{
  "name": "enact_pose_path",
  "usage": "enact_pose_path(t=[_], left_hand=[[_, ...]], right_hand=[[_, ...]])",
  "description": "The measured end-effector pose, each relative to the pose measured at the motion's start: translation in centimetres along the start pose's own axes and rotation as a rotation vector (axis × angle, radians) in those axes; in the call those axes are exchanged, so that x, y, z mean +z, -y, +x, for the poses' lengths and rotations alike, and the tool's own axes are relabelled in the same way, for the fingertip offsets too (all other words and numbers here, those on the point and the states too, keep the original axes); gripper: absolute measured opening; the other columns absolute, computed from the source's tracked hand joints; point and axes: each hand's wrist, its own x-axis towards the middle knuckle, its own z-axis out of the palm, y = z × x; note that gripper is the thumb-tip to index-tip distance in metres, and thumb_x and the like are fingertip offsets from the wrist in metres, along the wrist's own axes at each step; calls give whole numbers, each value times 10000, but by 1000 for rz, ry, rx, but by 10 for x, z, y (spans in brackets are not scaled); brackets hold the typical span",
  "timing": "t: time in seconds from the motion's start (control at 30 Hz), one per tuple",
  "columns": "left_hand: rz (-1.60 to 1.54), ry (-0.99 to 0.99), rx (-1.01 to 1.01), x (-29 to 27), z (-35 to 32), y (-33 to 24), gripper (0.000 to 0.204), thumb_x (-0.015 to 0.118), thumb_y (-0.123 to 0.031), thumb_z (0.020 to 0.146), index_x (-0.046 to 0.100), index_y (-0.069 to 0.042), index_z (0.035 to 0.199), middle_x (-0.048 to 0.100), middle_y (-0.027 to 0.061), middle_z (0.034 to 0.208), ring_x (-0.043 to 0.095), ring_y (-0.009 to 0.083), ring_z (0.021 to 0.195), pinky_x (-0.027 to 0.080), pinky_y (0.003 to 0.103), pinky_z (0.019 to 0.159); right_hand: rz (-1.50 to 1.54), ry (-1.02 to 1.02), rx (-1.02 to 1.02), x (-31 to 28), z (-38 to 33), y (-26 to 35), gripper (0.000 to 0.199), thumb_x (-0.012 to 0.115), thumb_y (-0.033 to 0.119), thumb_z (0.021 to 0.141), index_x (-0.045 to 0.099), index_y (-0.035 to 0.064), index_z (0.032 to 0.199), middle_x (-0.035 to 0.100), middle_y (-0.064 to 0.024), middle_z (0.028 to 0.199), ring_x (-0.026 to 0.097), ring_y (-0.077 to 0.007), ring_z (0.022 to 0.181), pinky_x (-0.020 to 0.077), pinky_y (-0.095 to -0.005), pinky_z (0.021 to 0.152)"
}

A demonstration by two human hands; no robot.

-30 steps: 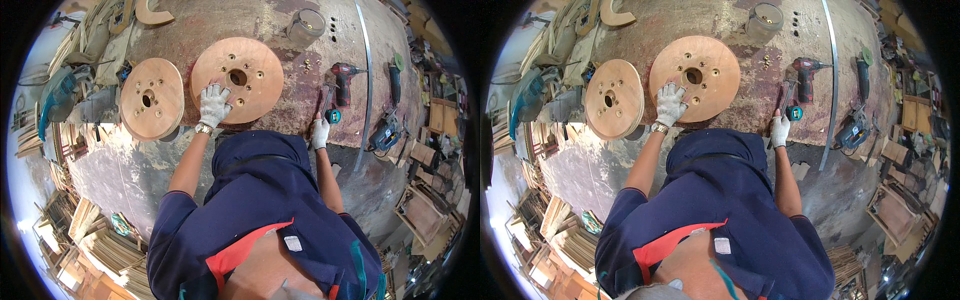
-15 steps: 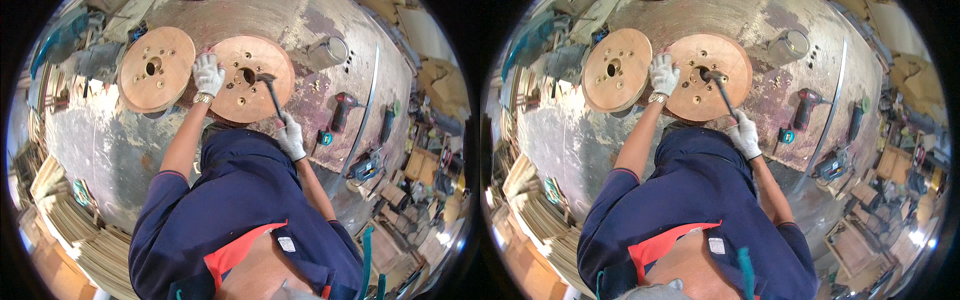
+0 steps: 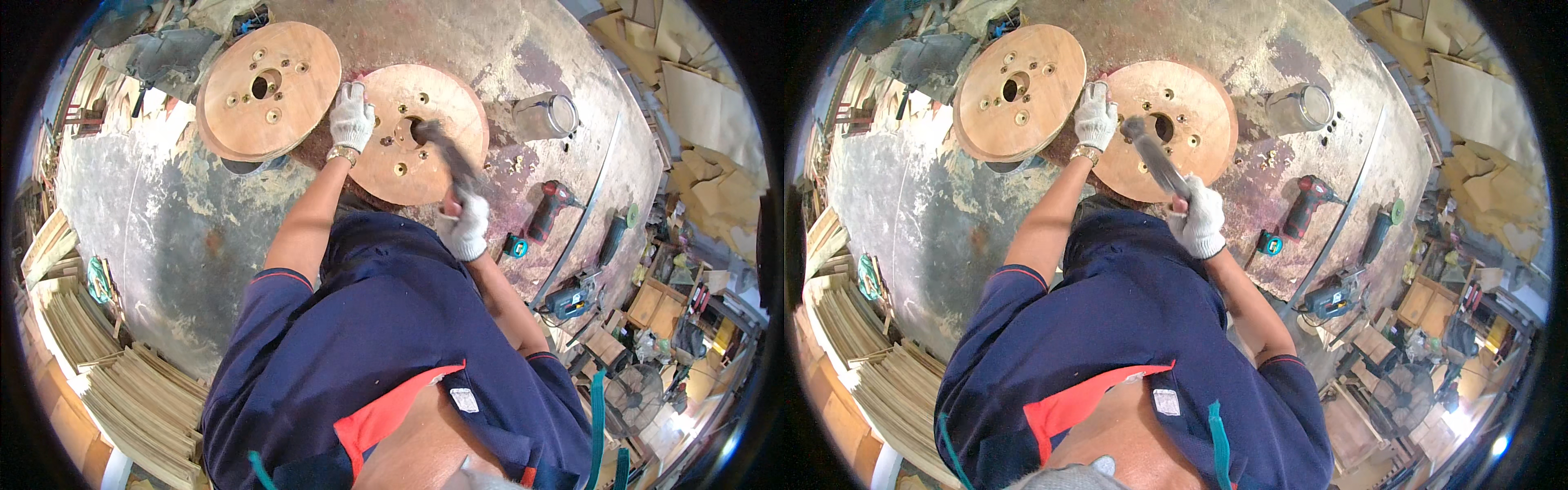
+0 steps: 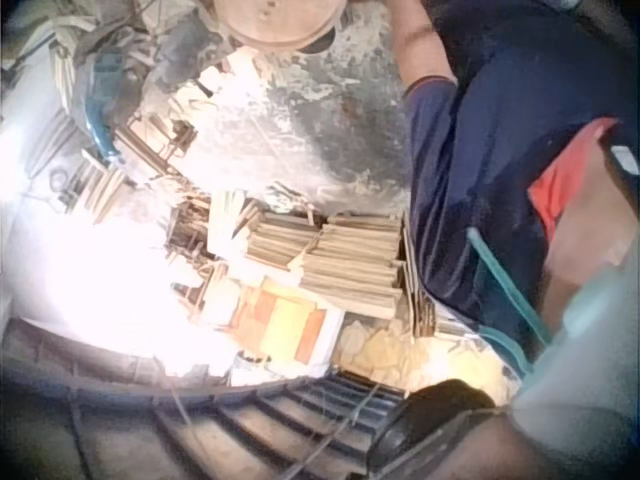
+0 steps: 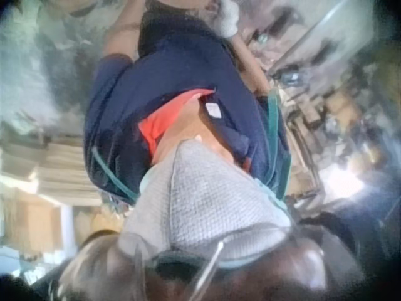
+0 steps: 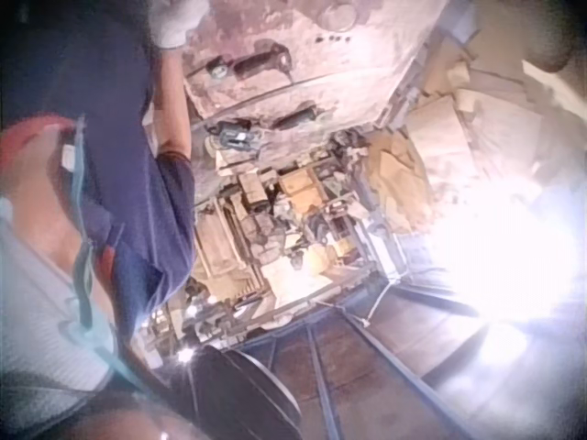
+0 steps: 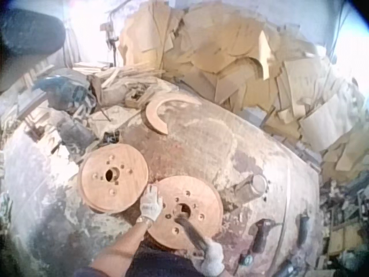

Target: The person inserts small metal fasteners into pre-drilled holes on stacked circular wooden discs and taps them flush with a hammer. The person works on multiple discs in sequence, occasionally repositioning the stack.

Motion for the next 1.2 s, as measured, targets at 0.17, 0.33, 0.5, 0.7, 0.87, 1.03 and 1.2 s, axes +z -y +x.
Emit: enact_pose_path(t=[0.17,0.33,0.5,0.7,0.87,1.03,1.2], left_hand=[[63,1,4,8,1,9,602,633,-240,890,439,-95,1441,543,179,1266,578,377,1163,534,487,921],[41,70,-56,-7,2,5,594,645,-229,882,462,-92,1430,559,171,1247,596,363,1144,540,477,921],[45,62,-33,-4,5,-1,617,651,-241,874,455,-90,1439,560,194,1252,581,373,1180,534,470,945],[67,89,-69,-2,2,8,552,629,-227,876,479,-76,1385,555,196,1268,574,378,1195,533,472,951],[15,90,-89,-7,3,1,517,636,-229,892,485,-94,1368,547,175,1252,583,373,1173,535,485,934],[-40,82,-66,-7,1,-5,480,628,-232,900,501,-87,1340,550,174,1255,583,382,1165,526,490,936],[71,-61,-30,0,0,8,412,608,-228,923,514,-80,1296,562,183,1196,598,386,1123,532,487,909]], right_hand=[[-418,189,189,-7,18,-12,255,586,309,1005,568,58,958,623,-249,653,649,-466,648,479,-550,571],[80,-127,-2,-40,43,81,165,660,192,966,613,56,1048,558,-101,633,590,-281,549,468,-385,520],[171,85,29,-4,13,13,338,626,381,947,569,52,896,632,-171,756,616,-353,674,480,-436,602],[-142,221,123,-26,45,101,227,587,244,1002,577,17,1002,619,-230,682,644,-448,639,503,-478,585],[342,-59,-217,-34,25,85,229,607,272,989,553,56,940,573,-151,659,579,-368,604,442,-441,556],[-337,268,118,9,24,5,201,586,236,987,588,36,1003,636,-245,681,643,-471,662,483,-542,596],[156,11,113,-40,35,118,176,602,242,998,615,67,988,627,-109,722,617,-264,665,457,-369,579]])
